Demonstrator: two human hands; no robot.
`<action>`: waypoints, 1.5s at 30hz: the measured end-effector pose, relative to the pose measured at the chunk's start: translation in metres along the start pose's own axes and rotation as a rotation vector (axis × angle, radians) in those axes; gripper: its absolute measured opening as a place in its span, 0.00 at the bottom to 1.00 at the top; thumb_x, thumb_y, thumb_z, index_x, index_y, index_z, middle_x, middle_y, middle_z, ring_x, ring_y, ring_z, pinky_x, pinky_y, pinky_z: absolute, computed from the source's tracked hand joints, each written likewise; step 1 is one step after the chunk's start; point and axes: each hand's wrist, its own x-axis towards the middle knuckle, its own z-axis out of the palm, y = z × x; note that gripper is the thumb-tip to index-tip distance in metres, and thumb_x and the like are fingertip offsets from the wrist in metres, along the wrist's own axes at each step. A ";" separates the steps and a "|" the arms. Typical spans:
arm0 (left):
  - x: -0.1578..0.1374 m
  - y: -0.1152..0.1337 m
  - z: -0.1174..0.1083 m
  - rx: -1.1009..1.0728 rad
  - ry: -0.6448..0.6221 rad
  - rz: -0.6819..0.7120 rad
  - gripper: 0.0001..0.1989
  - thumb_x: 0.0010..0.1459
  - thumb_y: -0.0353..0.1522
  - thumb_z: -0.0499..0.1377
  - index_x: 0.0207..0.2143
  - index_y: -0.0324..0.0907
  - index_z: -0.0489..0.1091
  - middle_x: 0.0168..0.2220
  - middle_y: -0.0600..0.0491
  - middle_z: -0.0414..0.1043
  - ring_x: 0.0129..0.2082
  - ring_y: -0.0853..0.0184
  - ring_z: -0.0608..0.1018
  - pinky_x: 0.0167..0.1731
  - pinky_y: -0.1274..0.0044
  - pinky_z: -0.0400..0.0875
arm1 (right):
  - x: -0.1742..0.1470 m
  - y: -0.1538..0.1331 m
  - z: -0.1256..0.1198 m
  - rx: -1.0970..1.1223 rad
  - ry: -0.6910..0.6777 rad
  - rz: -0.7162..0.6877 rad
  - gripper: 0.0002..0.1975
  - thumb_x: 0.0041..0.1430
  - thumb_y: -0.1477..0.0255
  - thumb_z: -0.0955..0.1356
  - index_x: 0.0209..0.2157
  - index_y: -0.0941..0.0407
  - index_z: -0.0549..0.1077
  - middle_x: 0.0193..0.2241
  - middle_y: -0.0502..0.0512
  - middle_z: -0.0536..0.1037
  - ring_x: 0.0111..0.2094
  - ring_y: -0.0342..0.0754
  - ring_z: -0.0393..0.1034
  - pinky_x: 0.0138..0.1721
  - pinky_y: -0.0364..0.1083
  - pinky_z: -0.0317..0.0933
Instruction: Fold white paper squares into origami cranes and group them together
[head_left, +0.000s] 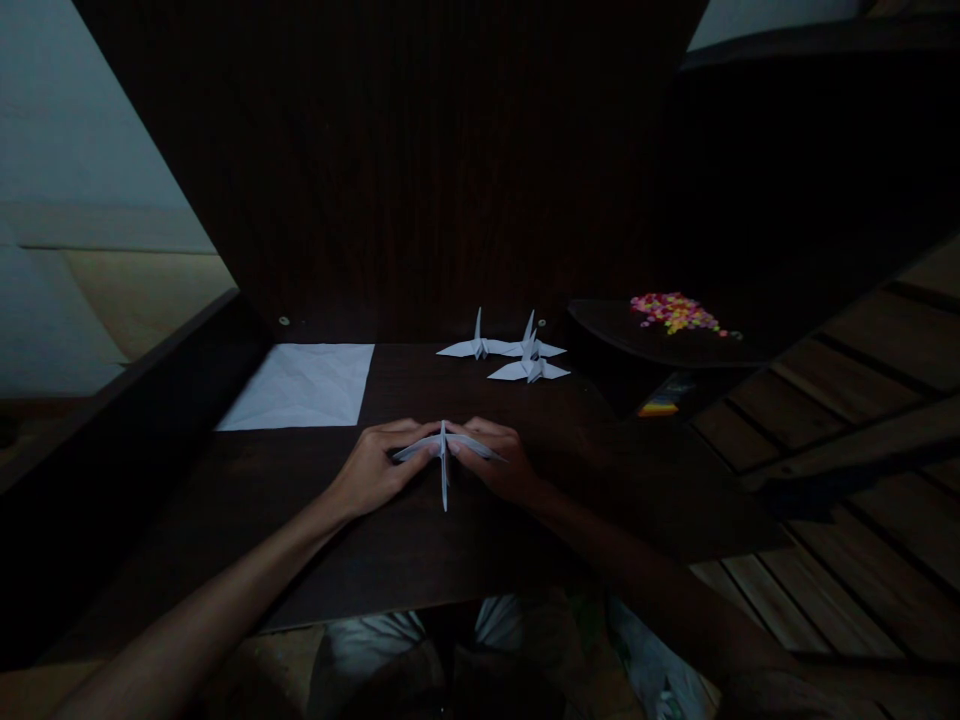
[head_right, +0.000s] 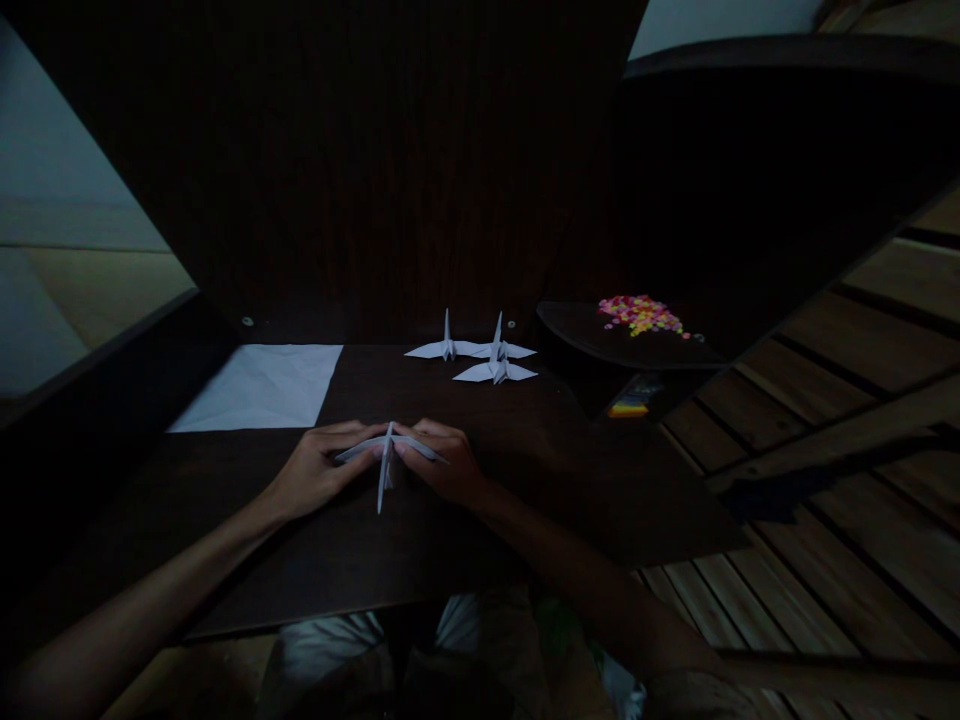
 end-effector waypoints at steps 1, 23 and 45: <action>0.000 0.000 0.000 -0.005 0.013 0.000 0.16 0.60 0.33 0.57 0.50 0.42 0.71 0.35 0.51 0.76 0.31 0.68 0.76 0.33 0.78 0.71 | 0.000 0.000 0.000 -0.001 0.011 0.000 0.15 0.60 0.69 0.65 0.48 0.56 0.75 0.30 0.53 0.77 0.30 0.44 0.71 0.34 0.42 0.65; -0.001 0.000 0.004 -0.118 0.115 0.011 0.10 0.56 0.31 0.61 0.41 0.44 0.77 0.35 0.50 0.77 0.32 0.67 0.77 0.33 0.77 0.73 | -0.004 -0.001 0.001 0.021 -0.016 0.006 0.14 0.59 0.70 0.66 0.46 0.55 0.76 0.29 0.52 0.76 0.28 0.43 0.70 0.32 0.42 0.64; 0.003 -0.001 -0.001 -0.090 0.104 -0.037 0.09 0.56 0.34 0.60 0.33 0.39 0.78 0.33 0.48 0.78 0.31 0.65 0.79 0.33 0.76 0.74 | 0.007 -0.009 -0.007 0.187 0.012 0.151 0.13 0.54 0.66 0.69 0.20 0.59 0.74 0.22 0.52 0.74 0.22 0.41 0.68 0.24 0.41 0.63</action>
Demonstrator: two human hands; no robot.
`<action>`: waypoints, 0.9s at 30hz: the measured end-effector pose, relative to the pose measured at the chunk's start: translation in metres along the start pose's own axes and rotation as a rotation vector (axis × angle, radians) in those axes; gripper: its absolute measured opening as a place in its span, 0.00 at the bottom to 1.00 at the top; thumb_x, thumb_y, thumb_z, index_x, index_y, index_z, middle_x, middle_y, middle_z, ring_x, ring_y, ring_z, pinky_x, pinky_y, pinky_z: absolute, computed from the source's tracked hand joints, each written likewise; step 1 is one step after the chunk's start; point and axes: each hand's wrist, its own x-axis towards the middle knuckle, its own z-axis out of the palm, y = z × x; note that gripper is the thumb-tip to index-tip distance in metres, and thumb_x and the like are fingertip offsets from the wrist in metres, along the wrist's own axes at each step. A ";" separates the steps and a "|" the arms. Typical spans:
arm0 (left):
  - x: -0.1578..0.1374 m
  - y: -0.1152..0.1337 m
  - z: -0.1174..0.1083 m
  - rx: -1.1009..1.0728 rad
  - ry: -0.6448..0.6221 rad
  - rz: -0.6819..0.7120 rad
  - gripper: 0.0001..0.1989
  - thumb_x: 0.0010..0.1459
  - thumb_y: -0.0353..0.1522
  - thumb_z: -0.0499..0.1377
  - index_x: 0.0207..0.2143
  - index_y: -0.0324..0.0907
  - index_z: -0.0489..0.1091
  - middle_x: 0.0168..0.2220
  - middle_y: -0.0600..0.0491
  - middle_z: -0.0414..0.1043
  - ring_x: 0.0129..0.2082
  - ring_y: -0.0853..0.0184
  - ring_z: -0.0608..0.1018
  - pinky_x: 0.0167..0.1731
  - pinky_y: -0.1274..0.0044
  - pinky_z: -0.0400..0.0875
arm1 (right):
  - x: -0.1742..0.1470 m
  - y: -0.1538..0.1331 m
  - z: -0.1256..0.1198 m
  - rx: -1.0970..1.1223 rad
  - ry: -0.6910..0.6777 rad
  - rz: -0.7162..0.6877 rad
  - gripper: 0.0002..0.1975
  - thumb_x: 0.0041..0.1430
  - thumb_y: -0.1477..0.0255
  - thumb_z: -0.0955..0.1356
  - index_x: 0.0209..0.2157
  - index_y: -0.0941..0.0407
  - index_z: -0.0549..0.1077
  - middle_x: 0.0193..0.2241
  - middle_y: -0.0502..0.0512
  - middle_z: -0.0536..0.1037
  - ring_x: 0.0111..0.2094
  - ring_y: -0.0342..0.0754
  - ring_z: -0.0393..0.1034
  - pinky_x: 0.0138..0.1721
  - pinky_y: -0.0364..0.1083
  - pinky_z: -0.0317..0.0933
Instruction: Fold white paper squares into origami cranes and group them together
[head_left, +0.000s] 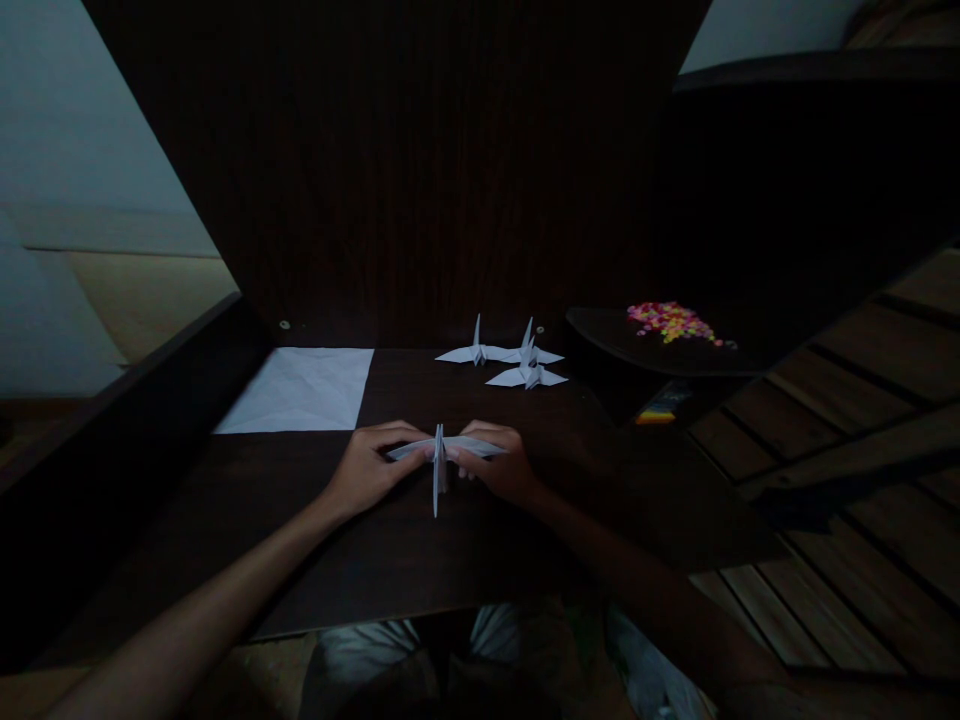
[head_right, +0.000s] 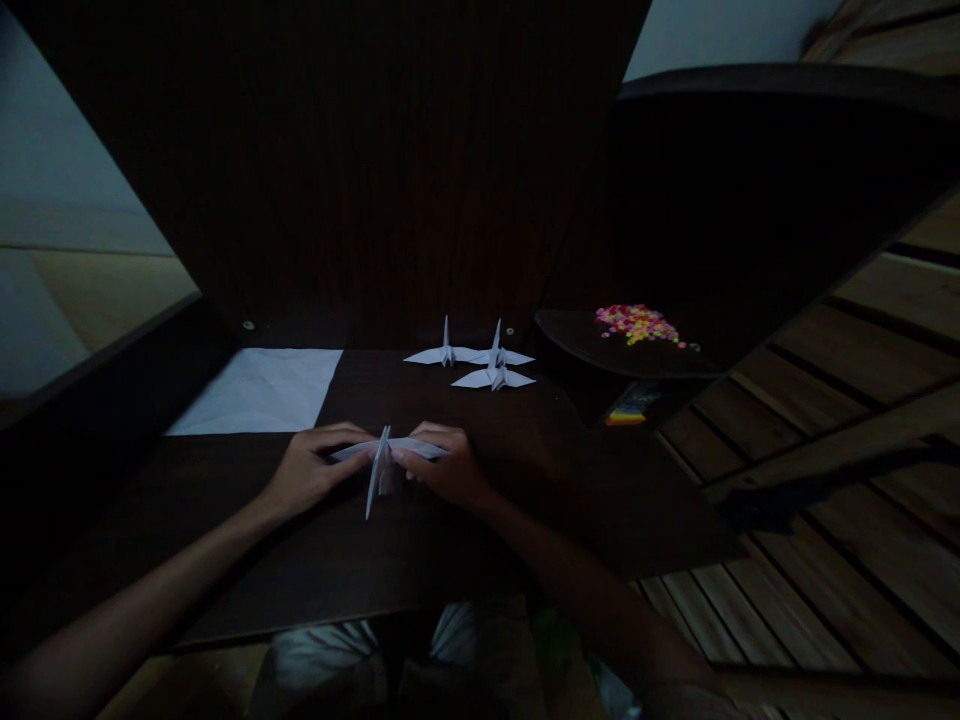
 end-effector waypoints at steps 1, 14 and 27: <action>0.000 0.000 0.000 -0.005 -0.025 -0.018 0.10 0.56 0.35 0.60 0.33 0.38 0.78 0.32 0.48 0.79 0.31 0.65 0.79 0.32 0.76 0.74 | 0.000 0.001 0.000 0.040 -0.005 0.048 0.12 0.53 0.66 0.70 0.21 0.59 0.74 0.21 0.52 0.74 0.20 0.41 0.67 0.22 0.40 0.62; 0.000 -0.002 -0.002 -0.385 -0.355 -0.354 0.15 0.53 0.40 0.62 0.27 0.35 0.74 0.22 0.51 0.75 0.21 0.70 0.75 0.22 0.80 0.70 | 0.002 0.008 0.000 0.469 -0.154 0.423 0.12 0.47 0.65 0.73 0.28 0.61 0.73 0.17 0.49 0.74 0.15 0.41 0.66 0.15 0.39 0.60; 0.001 -0.002 0.000 -0.501 -0.395 -0.478 0.15 0.51 0.39 0.64 0.26 0.34 0.72 0.19 0.53 0.73 0.19 0.71 0.74 0.23 0.81 0.68 | 0.001 0.009 0.002 0.551 -0.230 0.464 0.12 0.48 0.66 0.72 0.27 0.60 0.70 0.17 0.47 0.75 0.14 0.41 0.67 0.13 0.38 0.60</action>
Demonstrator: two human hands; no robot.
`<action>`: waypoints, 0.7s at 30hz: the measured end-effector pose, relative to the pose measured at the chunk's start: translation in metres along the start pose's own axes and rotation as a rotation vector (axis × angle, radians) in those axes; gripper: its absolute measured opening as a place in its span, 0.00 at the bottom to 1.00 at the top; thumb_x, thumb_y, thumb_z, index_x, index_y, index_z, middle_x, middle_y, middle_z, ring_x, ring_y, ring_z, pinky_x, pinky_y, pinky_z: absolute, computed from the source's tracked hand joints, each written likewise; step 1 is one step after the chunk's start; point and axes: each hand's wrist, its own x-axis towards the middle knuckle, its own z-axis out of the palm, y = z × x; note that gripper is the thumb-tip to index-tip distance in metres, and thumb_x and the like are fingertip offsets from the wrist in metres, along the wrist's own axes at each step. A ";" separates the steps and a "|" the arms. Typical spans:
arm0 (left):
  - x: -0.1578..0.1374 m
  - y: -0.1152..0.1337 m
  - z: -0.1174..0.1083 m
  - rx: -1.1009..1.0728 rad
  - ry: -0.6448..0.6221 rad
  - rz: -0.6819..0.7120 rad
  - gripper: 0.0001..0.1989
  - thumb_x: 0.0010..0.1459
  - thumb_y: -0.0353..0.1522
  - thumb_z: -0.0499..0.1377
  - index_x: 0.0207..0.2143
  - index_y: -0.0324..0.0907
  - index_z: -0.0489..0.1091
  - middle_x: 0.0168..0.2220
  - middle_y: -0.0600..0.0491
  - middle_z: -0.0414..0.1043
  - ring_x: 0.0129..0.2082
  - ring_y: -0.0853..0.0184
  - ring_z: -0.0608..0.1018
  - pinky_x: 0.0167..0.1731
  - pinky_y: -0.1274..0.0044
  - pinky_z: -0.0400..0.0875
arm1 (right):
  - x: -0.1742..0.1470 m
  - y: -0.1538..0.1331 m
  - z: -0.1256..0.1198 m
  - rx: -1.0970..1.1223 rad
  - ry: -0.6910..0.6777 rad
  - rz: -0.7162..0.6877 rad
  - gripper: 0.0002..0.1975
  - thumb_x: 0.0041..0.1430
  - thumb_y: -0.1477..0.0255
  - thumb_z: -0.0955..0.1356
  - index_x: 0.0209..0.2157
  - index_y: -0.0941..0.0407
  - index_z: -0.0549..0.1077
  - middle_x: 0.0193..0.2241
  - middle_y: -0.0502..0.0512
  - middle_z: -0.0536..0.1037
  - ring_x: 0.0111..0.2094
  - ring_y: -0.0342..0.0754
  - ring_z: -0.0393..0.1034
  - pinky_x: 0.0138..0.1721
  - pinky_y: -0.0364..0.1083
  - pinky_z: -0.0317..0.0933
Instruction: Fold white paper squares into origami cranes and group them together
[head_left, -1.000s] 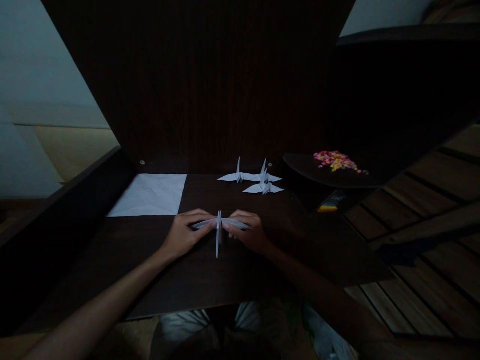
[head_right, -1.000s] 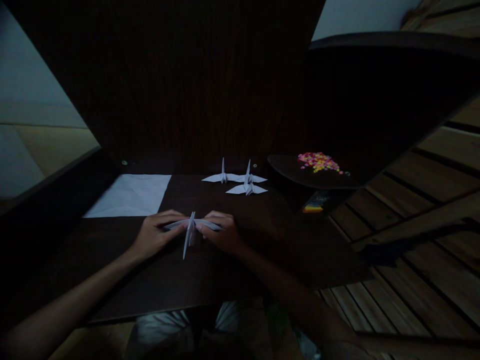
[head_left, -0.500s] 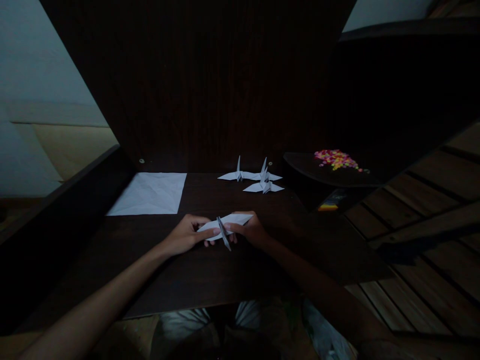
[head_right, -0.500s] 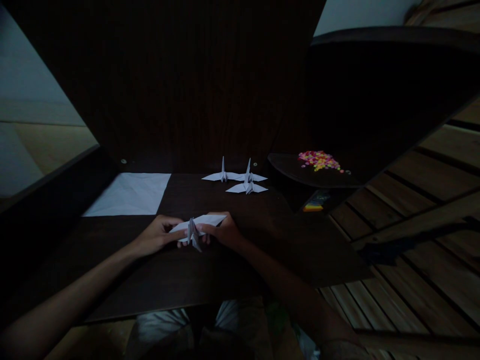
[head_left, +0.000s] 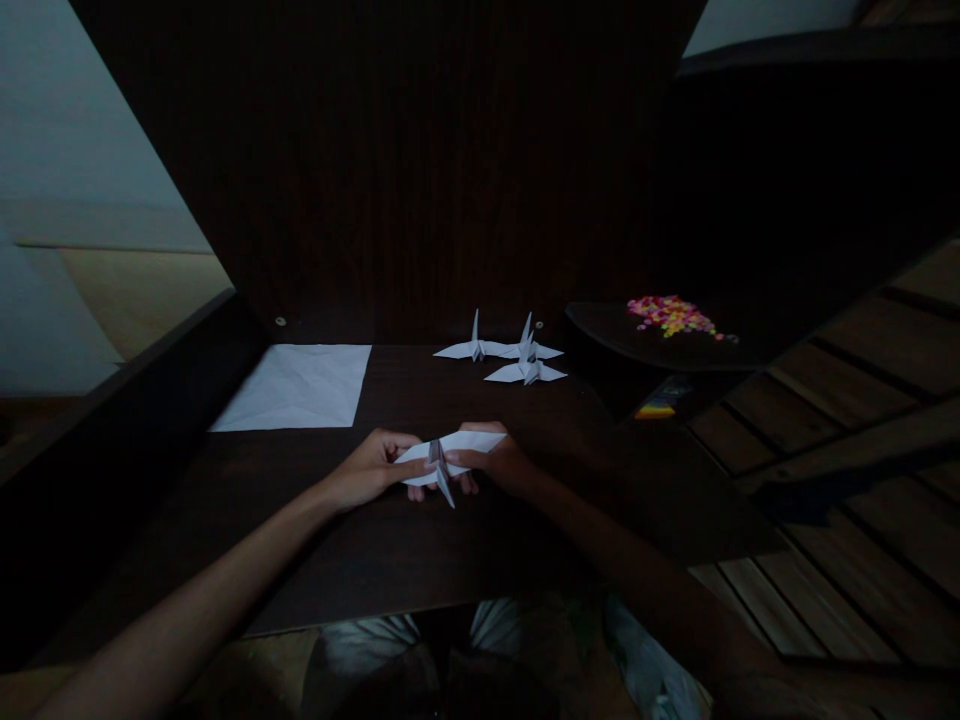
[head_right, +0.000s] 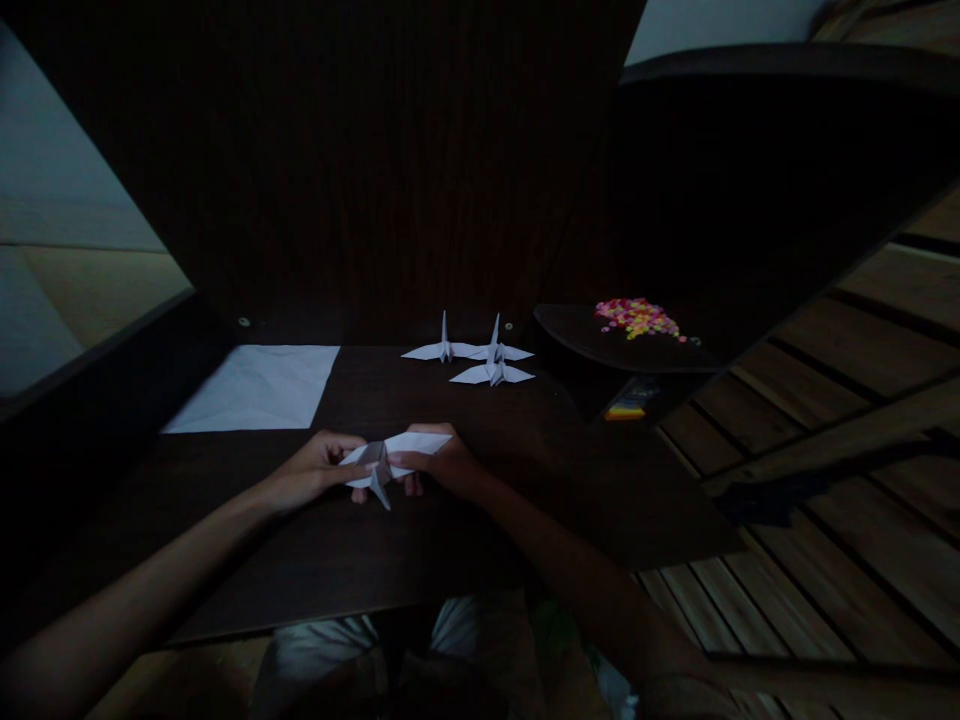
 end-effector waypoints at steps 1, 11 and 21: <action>0.000 0.000 0.000 0.000 0.005 0.001 0.14 0.51 0.39 0.64 0.26 0.34 0.72 0.19 0.53 0.73 0.19 0.71 0.74 0.23 0.81 0.67 | 0.000 0.000 0.000 0.002 0.009 -0.002 0.12 0.47 0.66 0.73 0.27 0.60 0.70 0.17 0.47 0.75 0.13 0.41 0.67 0.12 0.38 0.60; -0.001 -0.002 -0.003 -0.013 0.008 0.017 0.13 0.53 0.37 0.63 0.27 0.34 0.73 0.24 0.51 0.74 0.19 0.73 0.73 0.22 0.82 0.65 | -0.001 -0.006 0.000 0.061 0.030 0.018 0.13 0.46 0.66 0.73 0.26 0.61 0.71 0.15 0.48 0.74 0.11 0.41 0.66 0.10 0.37 0.57; 0.000 -0.004 -0.004 -0.039 0.036 0.005 0.12 0.52 0.36 0.63 0.27 0.34 0.74 0.25 0.50 0.75 0.19 0.73 0.73 0.22 0.82 0.65 | 0.001 -0.009 -0.006 0.040 0.054 0.023 0.13 0.44 0.65 0.74 0.26 0.61 0.72 0.15 0.49 0.75 0.11 0.42 0.66 0.09 0.38 0.56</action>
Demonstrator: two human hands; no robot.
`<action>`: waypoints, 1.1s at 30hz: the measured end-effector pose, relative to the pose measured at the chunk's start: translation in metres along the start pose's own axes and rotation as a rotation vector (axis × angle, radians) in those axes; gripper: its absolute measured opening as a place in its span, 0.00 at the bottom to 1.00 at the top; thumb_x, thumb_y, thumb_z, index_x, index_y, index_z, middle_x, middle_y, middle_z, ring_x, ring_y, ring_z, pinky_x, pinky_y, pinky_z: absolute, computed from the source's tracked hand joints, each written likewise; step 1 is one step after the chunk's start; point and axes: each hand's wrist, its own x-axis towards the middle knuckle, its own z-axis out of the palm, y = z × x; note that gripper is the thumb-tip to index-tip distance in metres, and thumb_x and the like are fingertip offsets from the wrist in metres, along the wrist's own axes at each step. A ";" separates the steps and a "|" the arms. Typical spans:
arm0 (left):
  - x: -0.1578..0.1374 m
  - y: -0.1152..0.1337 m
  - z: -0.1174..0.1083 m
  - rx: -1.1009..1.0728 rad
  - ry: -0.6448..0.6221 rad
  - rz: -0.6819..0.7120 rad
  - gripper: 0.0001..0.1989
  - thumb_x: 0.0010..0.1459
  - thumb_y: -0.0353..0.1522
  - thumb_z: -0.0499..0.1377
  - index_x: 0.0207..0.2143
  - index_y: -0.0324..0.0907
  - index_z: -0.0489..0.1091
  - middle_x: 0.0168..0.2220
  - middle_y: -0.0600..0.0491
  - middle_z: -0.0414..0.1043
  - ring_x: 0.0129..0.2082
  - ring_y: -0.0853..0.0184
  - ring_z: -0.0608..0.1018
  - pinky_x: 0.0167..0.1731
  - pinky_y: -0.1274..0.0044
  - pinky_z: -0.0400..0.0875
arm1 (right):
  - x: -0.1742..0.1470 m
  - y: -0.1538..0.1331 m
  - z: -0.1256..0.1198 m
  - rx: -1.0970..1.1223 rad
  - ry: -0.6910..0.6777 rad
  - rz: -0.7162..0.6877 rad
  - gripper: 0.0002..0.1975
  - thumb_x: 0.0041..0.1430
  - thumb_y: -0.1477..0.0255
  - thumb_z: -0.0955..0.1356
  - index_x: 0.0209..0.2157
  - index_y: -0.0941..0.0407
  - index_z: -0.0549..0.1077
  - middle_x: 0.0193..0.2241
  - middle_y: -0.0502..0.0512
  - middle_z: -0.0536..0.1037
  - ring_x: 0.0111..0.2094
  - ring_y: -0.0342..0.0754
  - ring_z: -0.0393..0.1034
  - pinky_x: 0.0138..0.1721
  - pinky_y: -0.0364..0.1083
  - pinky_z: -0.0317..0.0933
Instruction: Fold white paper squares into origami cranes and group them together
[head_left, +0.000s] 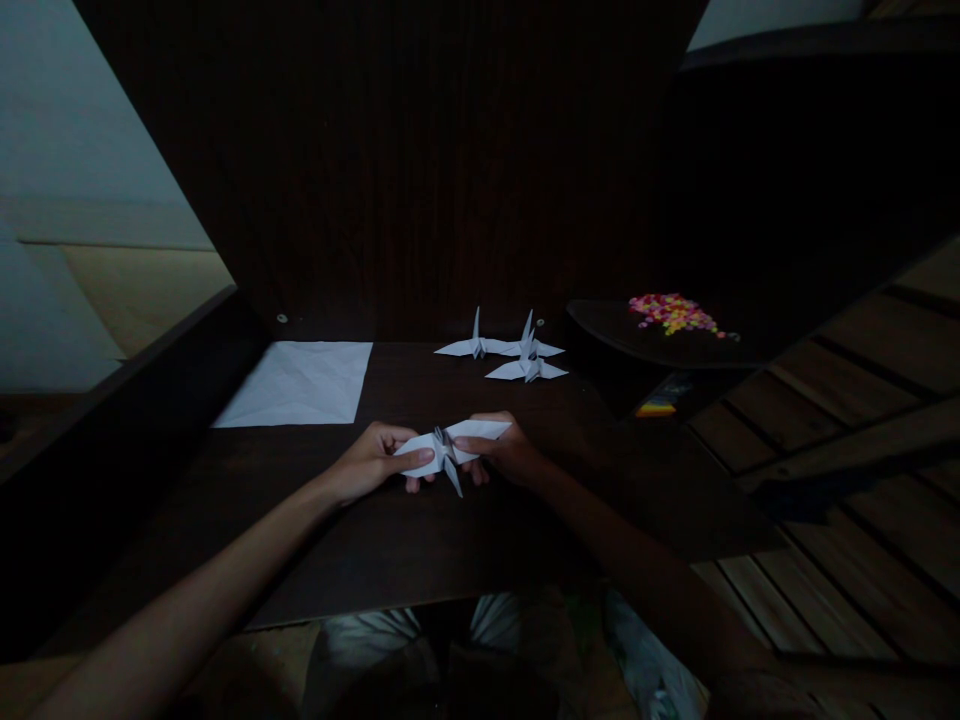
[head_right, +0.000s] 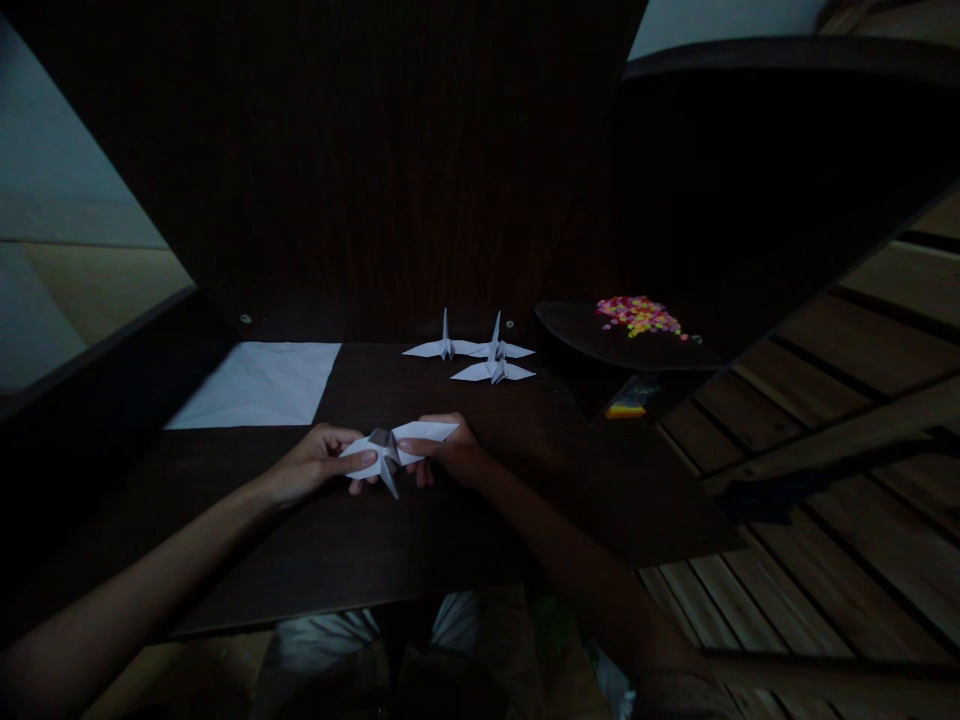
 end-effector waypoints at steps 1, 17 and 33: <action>0.000 0.000 0.000 -0.002 0.006 0.000 0.12 0.52 0.36 0.63 0.27 0.34 0.74 0.25 0.50 0.75 0.19 0.73 0.73 0.22 0.82 0.65 | 0.000 0.000 -0.001 0.000 0.005 -0.001 0.13 0.44 0.65 0.74 0.26 0.61 0.72 0.15 0.49 0.75 0.11 0.42 0.66 0.09 0.38 0.56; 0.003 -0.004 -0.003 -0.062 0.038 0.001 0.12 0.53 0.37 0.63 0.27 0.35 0.74 0.24 0.51 0.75 0.19 0.74 0.72 0.22 0.83 0.63 | 0.002 -0.009 -0.005 0.103 0.079 0.063 0.13 0.41 0.67 0.74 0.24 0.60 0.71 0.13 0.48 0.73 0.09 0.40 0.63 0.09 0.38 0.55; 0.002 -0.002 -0.005 -0.123 0.081 -0.029 0.11 0.51 0.35 0.65 0.27 0.34 0.74 0.25 0.50 0.75 0.19 0.74 0.71 0.21 0.82 0.64 | 0.005 -0.009 -0.013 0.094 0.085 0.100 0.14 0.42 0.65 0.74 0.23 0.61 0.71 0.14 0.51 0.75 0.10 0.41 0.64 0.09 0.37 0.55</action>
